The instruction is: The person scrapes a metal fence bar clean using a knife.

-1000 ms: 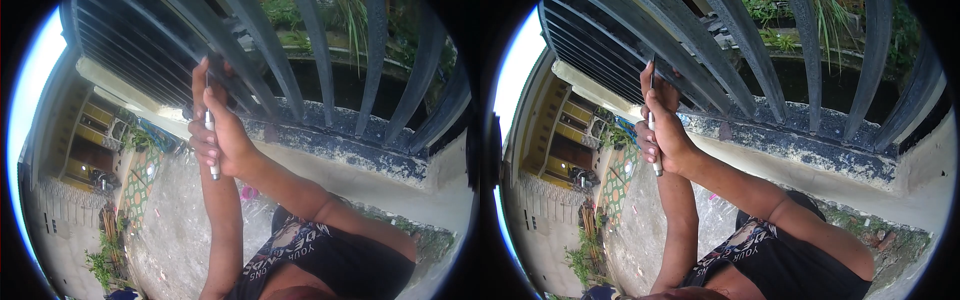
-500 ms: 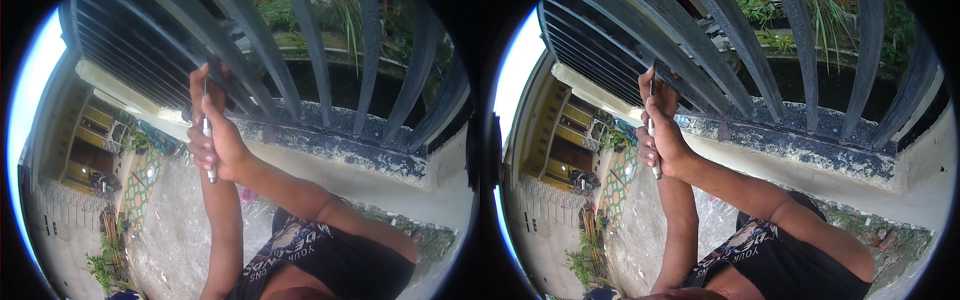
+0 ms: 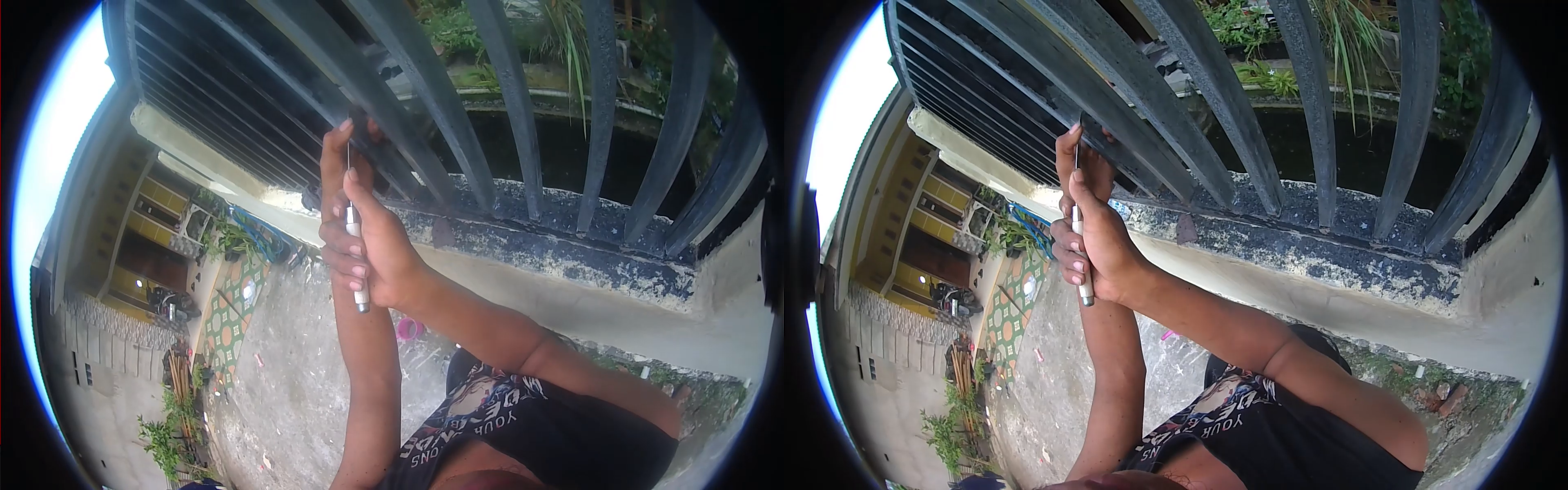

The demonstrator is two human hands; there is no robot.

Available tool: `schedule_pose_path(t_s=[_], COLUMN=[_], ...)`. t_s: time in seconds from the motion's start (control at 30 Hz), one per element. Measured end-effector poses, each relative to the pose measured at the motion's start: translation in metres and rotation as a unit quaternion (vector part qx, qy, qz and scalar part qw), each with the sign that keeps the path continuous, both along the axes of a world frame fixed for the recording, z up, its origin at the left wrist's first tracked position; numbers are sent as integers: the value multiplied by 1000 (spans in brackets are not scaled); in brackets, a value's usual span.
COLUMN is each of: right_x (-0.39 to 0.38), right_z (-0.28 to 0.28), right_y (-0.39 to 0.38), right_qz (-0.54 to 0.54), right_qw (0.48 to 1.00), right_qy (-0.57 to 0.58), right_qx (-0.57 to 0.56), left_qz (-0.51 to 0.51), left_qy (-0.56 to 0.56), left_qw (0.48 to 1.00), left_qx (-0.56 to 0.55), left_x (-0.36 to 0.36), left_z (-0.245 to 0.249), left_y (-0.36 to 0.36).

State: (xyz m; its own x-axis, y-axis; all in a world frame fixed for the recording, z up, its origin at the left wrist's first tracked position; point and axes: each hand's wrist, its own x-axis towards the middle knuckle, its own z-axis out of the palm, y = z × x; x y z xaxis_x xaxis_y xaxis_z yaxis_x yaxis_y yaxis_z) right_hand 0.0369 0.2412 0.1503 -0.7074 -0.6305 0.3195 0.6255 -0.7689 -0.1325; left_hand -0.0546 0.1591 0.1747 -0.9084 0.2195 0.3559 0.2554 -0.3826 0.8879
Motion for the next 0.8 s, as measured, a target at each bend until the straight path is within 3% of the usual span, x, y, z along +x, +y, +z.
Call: schedule_pose_path(t_s=[0.13,0.2,0.23,0.8], right_x=[-2,-3,-3,-2], right_z=[0,-3,-5,-9], right_y=[-5,-8,-6,-2], right_qz=[14,6,-9,28], right_qw=[1000,1000,1000,999], right_qy=[21,21,19,17], right_qx=[-3,5,10,-18], left_qz=[4,64,120,69], left_qy=[17,94,34,62], left_qw=[994,993,992,993], left_qx=[106,28,12,-68], left_x=[9,3,-3,-17], left_z=[-6,-21,-17,-29], left_y=[9,0,-2,-21])
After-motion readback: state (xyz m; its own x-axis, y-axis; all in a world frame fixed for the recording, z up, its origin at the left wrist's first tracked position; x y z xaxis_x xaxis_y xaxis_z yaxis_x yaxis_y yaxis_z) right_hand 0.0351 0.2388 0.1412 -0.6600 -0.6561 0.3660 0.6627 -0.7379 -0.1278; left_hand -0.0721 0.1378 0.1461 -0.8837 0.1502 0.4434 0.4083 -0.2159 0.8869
